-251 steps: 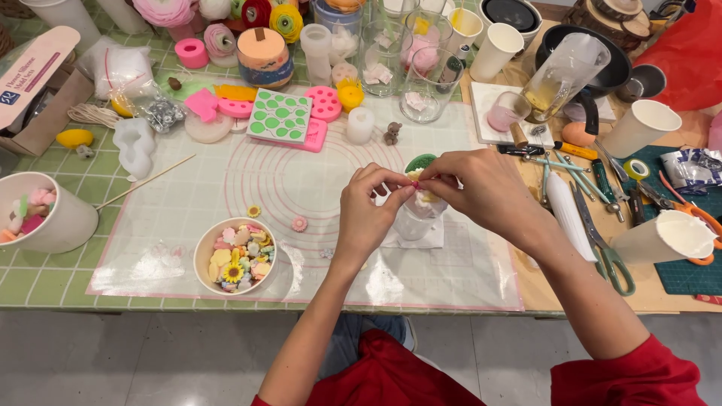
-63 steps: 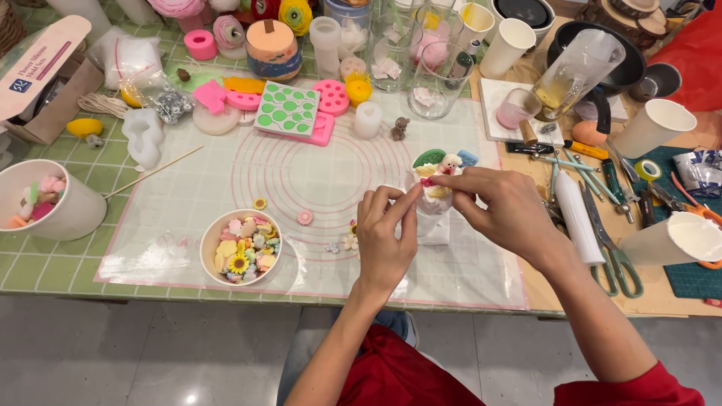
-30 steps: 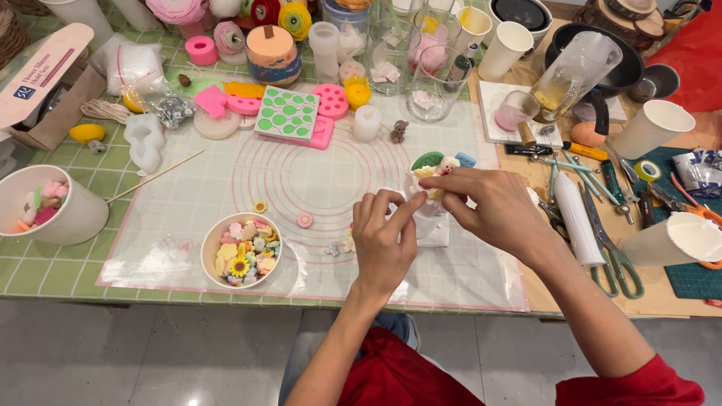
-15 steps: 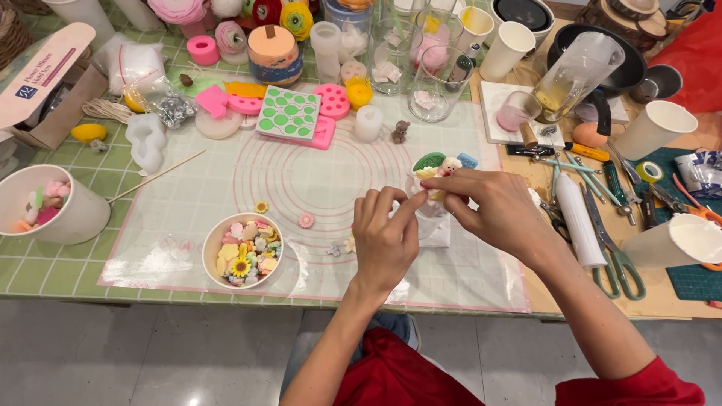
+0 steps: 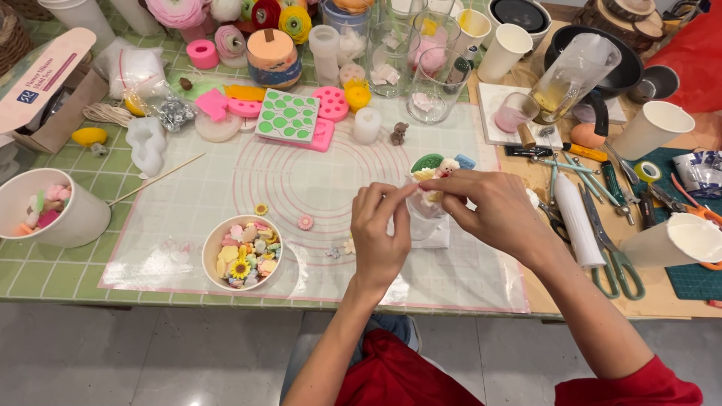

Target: Decorating a white candle with various small wax ornaments including flowers, bears, and fruits.

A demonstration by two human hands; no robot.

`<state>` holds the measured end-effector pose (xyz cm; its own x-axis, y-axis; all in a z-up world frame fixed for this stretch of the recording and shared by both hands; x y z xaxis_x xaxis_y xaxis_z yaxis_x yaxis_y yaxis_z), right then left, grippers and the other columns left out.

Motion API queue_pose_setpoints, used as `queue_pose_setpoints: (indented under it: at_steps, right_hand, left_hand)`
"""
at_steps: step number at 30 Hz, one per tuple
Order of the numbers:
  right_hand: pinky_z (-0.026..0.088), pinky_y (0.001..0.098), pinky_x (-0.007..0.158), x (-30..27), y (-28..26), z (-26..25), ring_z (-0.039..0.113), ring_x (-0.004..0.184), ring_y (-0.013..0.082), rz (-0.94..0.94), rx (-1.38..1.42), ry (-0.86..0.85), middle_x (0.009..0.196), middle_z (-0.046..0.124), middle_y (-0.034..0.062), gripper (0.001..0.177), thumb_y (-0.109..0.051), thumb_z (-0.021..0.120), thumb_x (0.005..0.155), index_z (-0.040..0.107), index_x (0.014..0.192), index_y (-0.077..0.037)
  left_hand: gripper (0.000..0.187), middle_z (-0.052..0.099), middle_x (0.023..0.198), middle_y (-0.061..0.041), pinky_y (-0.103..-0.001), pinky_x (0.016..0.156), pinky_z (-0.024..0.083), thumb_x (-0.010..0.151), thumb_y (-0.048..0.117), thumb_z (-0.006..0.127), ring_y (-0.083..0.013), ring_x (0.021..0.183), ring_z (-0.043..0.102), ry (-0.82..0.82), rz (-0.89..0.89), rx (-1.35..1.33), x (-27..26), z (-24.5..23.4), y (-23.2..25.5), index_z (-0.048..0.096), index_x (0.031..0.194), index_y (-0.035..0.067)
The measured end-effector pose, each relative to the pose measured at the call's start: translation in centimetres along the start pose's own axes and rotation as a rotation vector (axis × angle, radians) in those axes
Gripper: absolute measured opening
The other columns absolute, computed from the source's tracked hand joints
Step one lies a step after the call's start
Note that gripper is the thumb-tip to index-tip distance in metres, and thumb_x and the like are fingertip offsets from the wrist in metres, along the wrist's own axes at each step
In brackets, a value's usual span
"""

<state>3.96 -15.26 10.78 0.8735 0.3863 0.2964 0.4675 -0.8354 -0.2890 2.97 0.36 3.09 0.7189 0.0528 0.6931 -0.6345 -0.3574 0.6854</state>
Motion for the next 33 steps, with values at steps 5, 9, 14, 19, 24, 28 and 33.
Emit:
queue_pose_setpoints:
  at_steps: [5, 9, 14, 19, 24, 28, 33]
  right_hand:
    - [0.053, 0.0389, 0.061, 0.0, 0.1, 0.1, 0.069, 0.067, 0.0268, -0.004, -0.007, 0.001, 0.092, 0.077, 0.0075, 0.031, -0.010, 0.065, 0.087, 0.080, 0.113, -0.020]
    - [0.053, 0.0376, 0.062, -0.2, 0.0, -0.1, 0.069, 0.065, 0.0252, -0.014, 0.031, 0.035, 0.092, 0.077, 0.0082, 0.031, -0.009, 0.065, 0.088, 0.079, 0.113, -0.018]
    - [0.053, 0.0372, 0.059, -0.4, 0.3, 0.0, 0.068, 0.062, 0.0244, 0.036, 0.057, 0.036, 0.089, 0.077, 0.0087, 0.030, -0.008, 0.064, 0.089, 0.079, 0.113, -0.018]
    - [0.052, 0.0377, 0.058, -0.6, 0.3, 0.0, 0.067, 0.062, 0.0257, 0.017, 0.047, 0.048, 0.091, 0.077, 0.0090, 0.032, -0.007, 0.064, 0.088, 0.079, 0.114, -0.018]
    - [0.053, 0.0378, 0.060, -0.5, 0.5, 0.1, 0.068, 0.064, 0.0256, 0.006, 0.039, 0.049, 0.091, 0.077, 0.0088, 0.032, -0.007, 0.065, 0.088, 0.079, 0.114, -0.018]
    - [0.053, 0.0374, 0.060, -0.4, 0.5, 0.1, 0.069, 0.065, 0.0252, -0.002, 0.034, 0.052, 0.091, 0.077, 0.0082, 0.031, -0.008, 0.065, 0.088, 0.079, 0.114, -0.018]
    - [0.053, 0.0375, 0.060, -0.4, 0.6, 0.1, 0.068, 0.064, 0.0252, 0.004, 0.031, 0.050, 0.091, 0.077, 0.0082, 0.031, -0.008, 0.065, 0.088, 0.079, 0.114, -0.018]
  left_hand:
    - [0.026, 0.061, 0.092, -0.003, -0.036, 0.082, 0.045, 0.092, -0.004, 0.065, -0.0222, 0.087, 0.057, 0.027, -0.059, -0.077, 0.4, 0.2, -0.5, 0.074, 0.114, 0.008]
    - [0.027, 0.061, 0.092, -0.003, -0.035, 0.081, 0.046, 0.092, -0.005, 0.065, -0.0217, 0.087, 0.056, 0.018, -0.081, -0.107, 0.4, 0.4, -0.6, 0.075, 0.113, 0.008]
    - [0.028, 0.060, 0.092, -0.003, -0.035, 0.079, 0.046, 0.091, -0.006, 0.063, -0.0209, 0.087, 0.056, 0.043, -0.115, -0.130, 0.1, 0.4, -1.2, 0.075, 0.113, 0.009]
    - [0.031, 0.060, 0.091, -0.003, -0.035, 0.075, 0.045, 0.089, -0.007, 0.064, -0.0201, 0.083, 0.053, 0.039, -0.120, -0.085, -0.2, 0.9, -1.5, 0.078, 0.111, 0.010]
    - [0.033, 0.059, 0.090, -0.003, -0.034, 0.074, 0.045, 0.089, -0.008, 0.063, -0.0195, 0.082, 0.052, 0.036, -0.129, -0.112, -0.2, 0.9, -1.9, 0.079, 0.111, 0.011]
    - [0.034, 0.059, 0.091, -0.003, -0.033, 0.076, 0.046, 0.090, -0.009, 0.062, -0.0193, 0.085, 0.054, 0.044, -0.138, -0.167, 0.0, 0.7, -1.9, 0.078, 0.112, 0.011]
    - [0.032, 0.061, 0.091, -0.003, -0.032, 0.078, 0.048, 0.090, -0.008, 0.061, -0.0192, 0.088, 0.056, 0.031, -0.147, -0.210, 0.3, 0.9, -1.9, 0.077, 0.111, 0.010]
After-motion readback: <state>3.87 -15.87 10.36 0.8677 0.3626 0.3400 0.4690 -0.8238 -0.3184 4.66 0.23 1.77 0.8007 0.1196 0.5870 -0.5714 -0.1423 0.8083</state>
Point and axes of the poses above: each hand's wrist, its own x-axis towards the middle knuckle, its own z-axis out of the palm, y = z × x, the point moved 4 cm from there along x, towards the middle knuckle
